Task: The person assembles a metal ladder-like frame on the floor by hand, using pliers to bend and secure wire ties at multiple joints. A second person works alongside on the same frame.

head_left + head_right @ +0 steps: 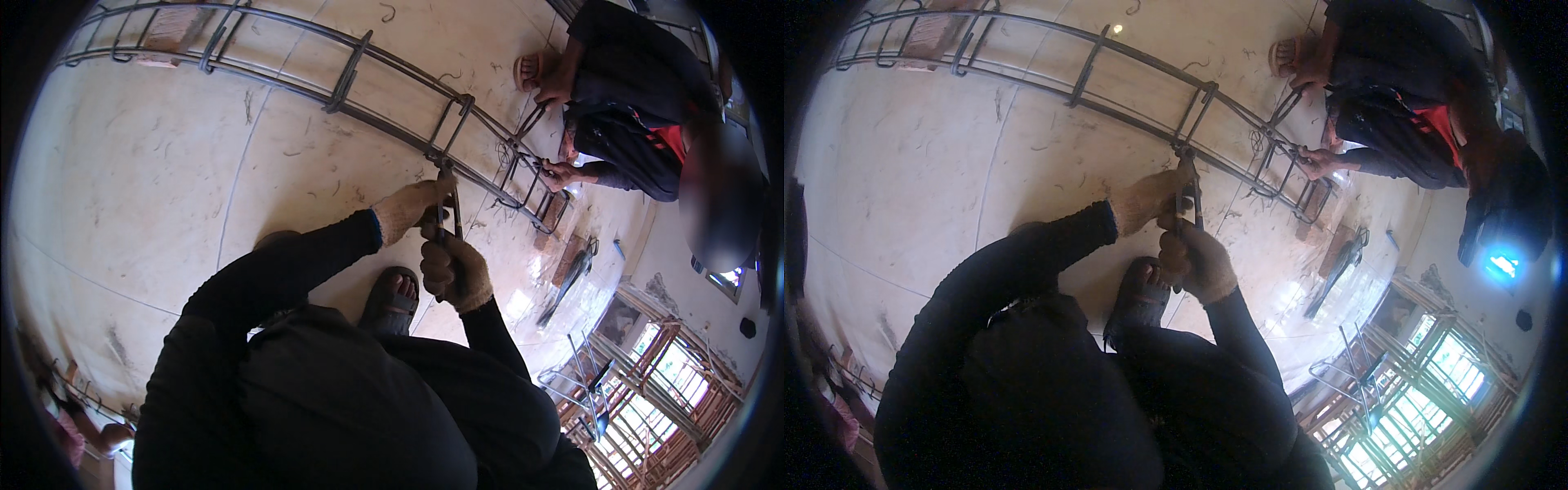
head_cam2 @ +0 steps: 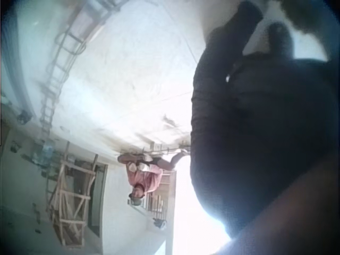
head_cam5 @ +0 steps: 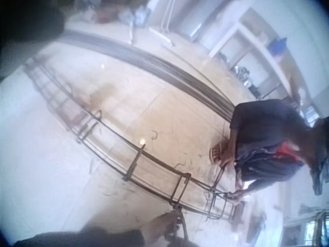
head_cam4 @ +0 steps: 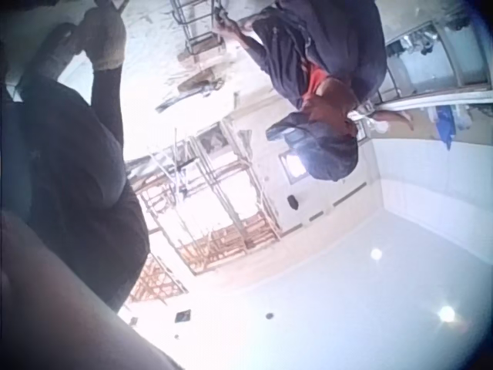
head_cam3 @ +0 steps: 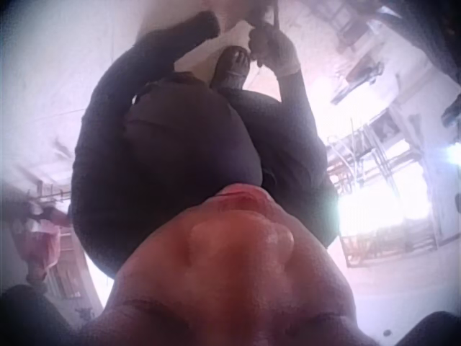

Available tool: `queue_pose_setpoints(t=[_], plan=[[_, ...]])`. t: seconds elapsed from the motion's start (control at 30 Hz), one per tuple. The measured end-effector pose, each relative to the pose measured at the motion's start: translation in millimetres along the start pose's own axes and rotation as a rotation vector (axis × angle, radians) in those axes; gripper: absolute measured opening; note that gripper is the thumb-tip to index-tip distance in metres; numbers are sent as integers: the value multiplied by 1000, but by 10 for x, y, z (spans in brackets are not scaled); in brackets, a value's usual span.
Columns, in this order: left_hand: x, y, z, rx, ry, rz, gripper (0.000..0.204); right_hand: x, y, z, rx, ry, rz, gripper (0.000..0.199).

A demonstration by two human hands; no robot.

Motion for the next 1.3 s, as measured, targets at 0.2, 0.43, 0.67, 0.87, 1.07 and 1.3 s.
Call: queue_pose_setpoints(t=[0.2, 0.43, 0.67, 0.87, 1.07, 1.3], plan=[[-35, 117, -448, 333, 142, 73, 56, -377, 89, 106, 261, 506, -38, 68], [-141, 116, -389, 310, 25, 113, 54, -402, 111, 148, 333, 370, -19, 67], [-171, 86, -446, 334, 30, 130, 52, -397, 86, 212, 365, 471, 32, 66], [150, 266, -411, 518, -126, 263, 42, -381, 81, 326, 463, 533, 42, 66], [495, 436, -462, 550, -389, 481, 33, -383, 99, 241, 499, 784, -25, 67], [1606, 634, 243, 478, -1580, 999, 45, -320, 116, 200, 566, 821, 33, 59]])
Point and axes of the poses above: each hand's wrist, its own y-axis away from the middle knuckle, its own z-axis out of the palm, x = y × z, the point moved 10 cm from there along -y, towards the middle knuckle, and after that the axes turned 3 degrees about y, right-handed, at the moved point
